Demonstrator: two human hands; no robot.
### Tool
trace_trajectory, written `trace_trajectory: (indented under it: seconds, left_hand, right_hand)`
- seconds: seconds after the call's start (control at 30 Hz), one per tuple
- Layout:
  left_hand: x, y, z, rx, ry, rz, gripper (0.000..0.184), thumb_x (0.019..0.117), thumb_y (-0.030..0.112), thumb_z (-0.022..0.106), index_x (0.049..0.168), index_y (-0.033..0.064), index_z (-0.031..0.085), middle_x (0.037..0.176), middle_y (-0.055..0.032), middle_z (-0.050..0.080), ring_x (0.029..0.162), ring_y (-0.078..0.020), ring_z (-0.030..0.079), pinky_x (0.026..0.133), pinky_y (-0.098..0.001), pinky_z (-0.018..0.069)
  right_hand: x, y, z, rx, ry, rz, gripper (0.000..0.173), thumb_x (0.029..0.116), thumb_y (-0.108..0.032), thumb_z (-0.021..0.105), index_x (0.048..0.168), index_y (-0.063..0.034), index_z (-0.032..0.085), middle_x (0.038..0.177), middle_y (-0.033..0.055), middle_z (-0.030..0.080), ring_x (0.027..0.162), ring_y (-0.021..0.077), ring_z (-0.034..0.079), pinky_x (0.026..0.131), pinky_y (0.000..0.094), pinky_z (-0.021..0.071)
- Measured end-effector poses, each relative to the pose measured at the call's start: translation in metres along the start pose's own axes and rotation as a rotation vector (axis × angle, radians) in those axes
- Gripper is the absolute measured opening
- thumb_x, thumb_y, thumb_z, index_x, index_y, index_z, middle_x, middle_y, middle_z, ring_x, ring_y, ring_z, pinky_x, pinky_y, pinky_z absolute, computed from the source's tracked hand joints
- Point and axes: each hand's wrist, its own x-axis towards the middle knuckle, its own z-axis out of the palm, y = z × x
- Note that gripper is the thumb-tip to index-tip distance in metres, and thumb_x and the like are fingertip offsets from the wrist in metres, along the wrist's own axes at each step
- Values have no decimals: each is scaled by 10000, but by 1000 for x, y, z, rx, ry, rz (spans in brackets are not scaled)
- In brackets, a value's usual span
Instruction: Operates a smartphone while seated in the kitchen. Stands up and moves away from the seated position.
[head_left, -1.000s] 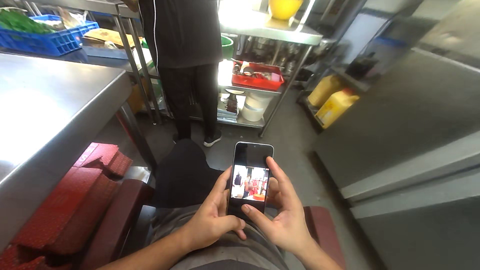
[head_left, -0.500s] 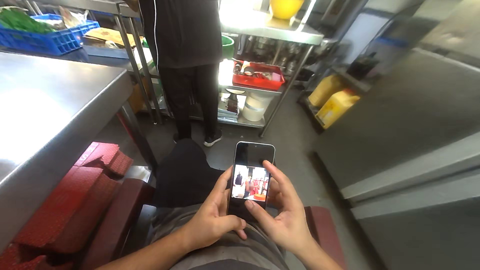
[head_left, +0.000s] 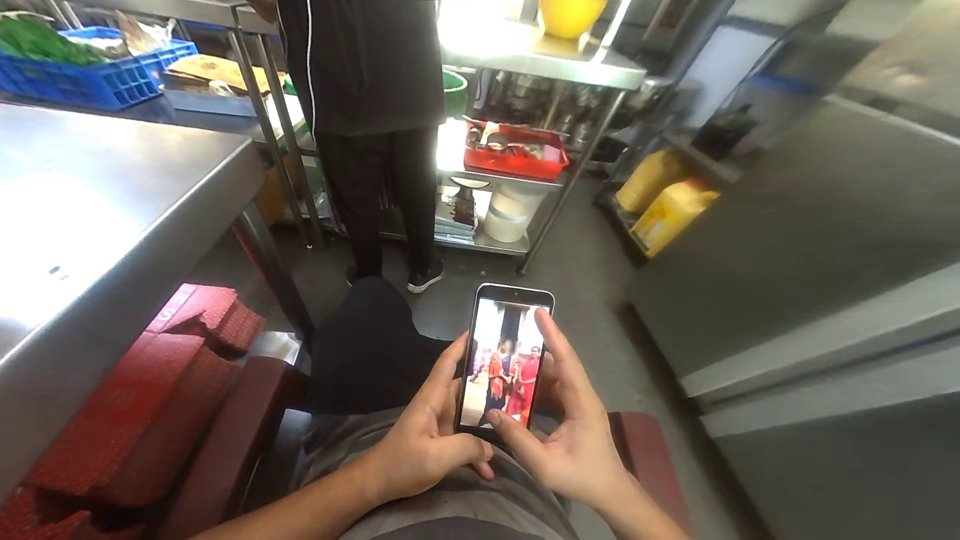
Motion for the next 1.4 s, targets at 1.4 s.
trace_trajectory:
  seconds: [1.4]
  left_hand:
    - [0,-1,-2,-62,3,6,1006,880,-108,564,1628,296,26,1359,-220,553,1035,-361,696,702,-473,649]
  right_hand:
    - [-3,1,1,118,26,-4,1010,856,-174,744,1647,-314,130,1148,73,687,926,245,724,763,406,655]
